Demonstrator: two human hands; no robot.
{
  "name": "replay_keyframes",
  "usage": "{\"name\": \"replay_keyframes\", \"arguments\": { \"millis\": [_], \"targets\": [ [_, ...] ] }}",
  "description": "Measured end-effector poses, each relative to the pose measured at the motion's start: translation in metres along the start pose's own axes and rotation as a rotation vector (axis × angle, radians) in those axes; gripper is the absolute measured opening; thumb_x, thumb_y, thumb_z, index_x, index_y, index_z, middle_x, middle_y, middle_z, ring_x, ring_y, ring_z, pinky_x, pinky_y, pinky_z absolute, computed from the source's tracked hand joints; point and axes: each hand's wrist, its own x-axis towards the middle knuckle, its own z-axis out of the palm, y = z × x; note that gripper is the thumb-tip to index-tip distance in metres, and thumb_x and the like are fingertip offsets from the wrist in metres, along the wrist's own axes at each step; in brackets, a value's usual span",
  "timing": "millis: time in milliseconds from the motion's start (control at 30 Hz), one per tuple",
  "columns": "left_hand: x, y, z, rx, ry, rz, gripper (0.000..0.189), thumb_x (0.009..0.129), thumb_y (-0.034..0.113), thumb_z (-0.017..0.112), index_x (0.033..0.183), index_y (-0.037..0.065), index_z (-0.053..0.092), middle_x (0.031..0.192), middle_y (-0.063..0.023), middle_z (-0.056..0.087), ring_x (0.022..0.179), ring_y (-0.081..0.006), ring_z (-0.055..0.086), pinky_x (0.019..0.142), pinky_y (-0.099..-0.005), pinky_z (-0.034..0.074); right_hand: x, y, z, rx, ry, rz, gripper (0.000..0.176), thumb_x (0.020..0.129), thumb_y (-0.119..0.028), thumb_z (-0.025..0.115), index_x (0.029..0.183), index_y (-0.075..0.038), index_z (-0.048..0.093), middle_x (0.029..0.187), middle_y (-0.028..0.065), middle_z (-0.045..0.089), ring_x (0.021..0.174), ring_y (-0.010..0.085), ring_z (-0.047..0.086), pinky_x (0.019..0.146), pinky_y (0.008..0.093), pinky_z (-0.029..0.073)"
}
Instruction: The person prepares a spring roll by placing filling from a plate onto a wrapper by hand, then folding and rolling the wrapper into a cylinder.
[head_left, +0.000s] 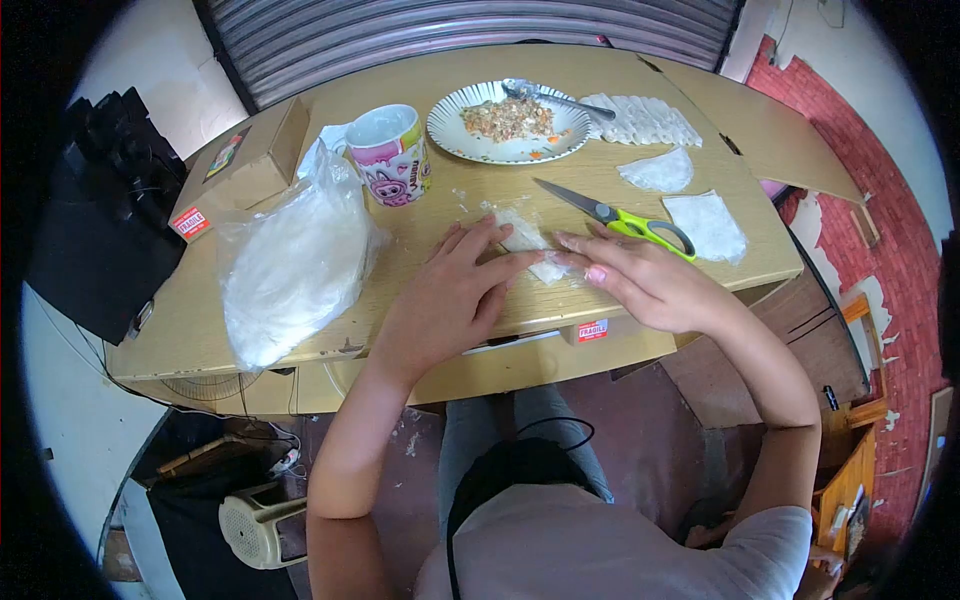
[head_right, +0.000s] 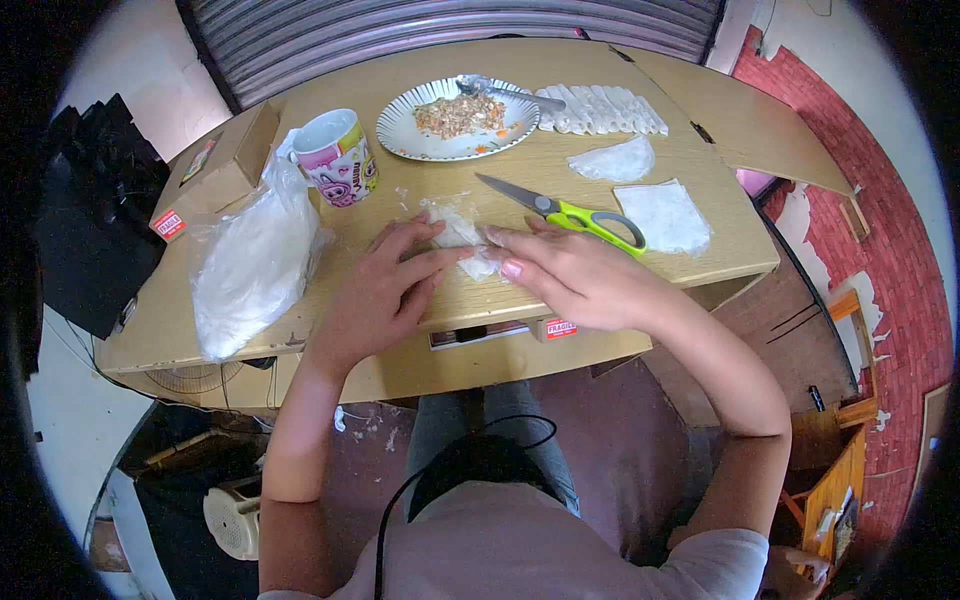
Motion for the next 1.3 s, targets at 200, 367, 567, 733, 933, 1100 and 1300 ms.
{"name": "replay_keyframes", "arguments": {
  "millis": [200, 367, 567, 733, 933, 1100, 1300],
  "targets": [
    [-0.001, -0.004, 0.003, 0.009, 0.015, 0.041, 0.045, 0.095, 0.009, 0.062, 0.138, 0.021, 0.066, 0.137, -0.0203, 0.061, 0.133, -0.0445, 0.056, 0.118, -0.0555, 0.04, -0.013, 0.0, 0.0, 0.058, 0.001, -0.091, 0.052, 0.113, -0.032, 0.04, 0.156, -0.003, 0.044, 0.148, 0.0175, 0.061, 0.139, 0.0435, 0.053, 0.126, 0.0535, 0.03],
    [-0.001, -0.003, 0.002, -0.007, -0.002, 0.014, 0.046, 0.096, 0.008, 0.062, 0.14, 0.021, 0.067, 0.14, -0.0201, 0.061, 0.139, -0.0424, 0.052, 0.122, -0.0523, 0.036, -0.009, 0.002, 0.005, 0.07, -0.003, -0.06, 0.054, 0.113, -0.032, 0.039, 0.158, -0.002, 0.041, 0.151, 0.0185, 0.058, 0.14, 0.0447, 0.051, 0.126, 0.0534, 0.029],
    [-0.001, -0.006, 0.004, 0.023, 0.007, 0.045, 0.045, 0.095, 0.008, 0.063, 0.138, 0.02, 0.066, 0.137, -0.0204, 0.061, 0.134, -0.0446, 0.055, 0.119, -0.0554, 0.04, 0.024, 0.014, 0.013, 0.023, 0.014, -0.061, 0.064, 0.113, -0.047, 0.033, 0.161, -0.004, 0.035, 0.145, 0.0246, 0.061, 0.14, 0.051, 0.048, 0.122, 0.0518, 0.035],
    [-0.002, -0.004, 0.003, -0.022, 0.013, 0.024, 0.044, 0.095, 0.009, 0.062, 0.138, 0.02, 0.067, 0.137, -0.0201, 0.061, 0.136, -0.0443, 0.054, 0.119, -0.0564, 0.039, 0.05, 0.012, 0.012, -0.047, 0.01, 0.0, 0.069, 0.113, -0.052, 0.03, 0.162, -0.004, 0.032, 0.148, 0.0231, 0.059, 0.147, 0.0493, 0.041, 0.122, 0.0507, 0.035],
    [-0.001, -0.005, 0.002, -0.009, -0.007, 0.025, 0.043, 0.095, 0.009, 0.062, 0.137, 0.019, 0.067, 0.138, -0.0201, 0.059, 0.136, -0.0442, 0.053, 0.12, -0.0568, 0.039, 0.062, 0.003, 0.002, 0.161, 0.0, -0.002, 0.065, 0.114, -0.048, 0.031, 0.162, -0.004, 0.032, 0.156, 0.0179, 0.053, 0.15, 0.0431, 0.04, 0.124, 0.048, 0.032],
    [-0.001, -0.003, 0.002, 0.019, -0.005, 0.033, 0.042, 0.096, 0.009, 0.063, 0.136, 0.018, 0.069, 0.141, -0.0186, 0.06, 0.14, -0.042, 0.051, 0.119, -0.0521, 0.039, 0.061, 0.01, 0.008, 0.003, -0.008, 0.016, 0.073, 0.113, -0.055, 0.025, 0.162, -0.001, 0.031, 0.148, 0.0283, 0.056, 0.148, 0.0488, 0.039, 0.123, 0.0494, 0.035],
    [-0.001, -0.002, 0.001, -0.02, -0.028, -0.013, 0.044, 0.096, 0.01, 0.063, 0.139, 0.02, 0.068, 0.143, -0.0195, 0.059, 0.141, -0.0411, 0.051, 0.121, -0.0537, 0.036, 0.037, -0.001, -0.016, -0.019, -0.074, 0.088, 0.057, 0.114, -0.046, 0.032, 0.156, -0.011, 0.048, 0.157, 0.0188, 0.052, 0.148, 0.0501, 0.039, 0.122, 0.0513, 0.036]
  ]
}}
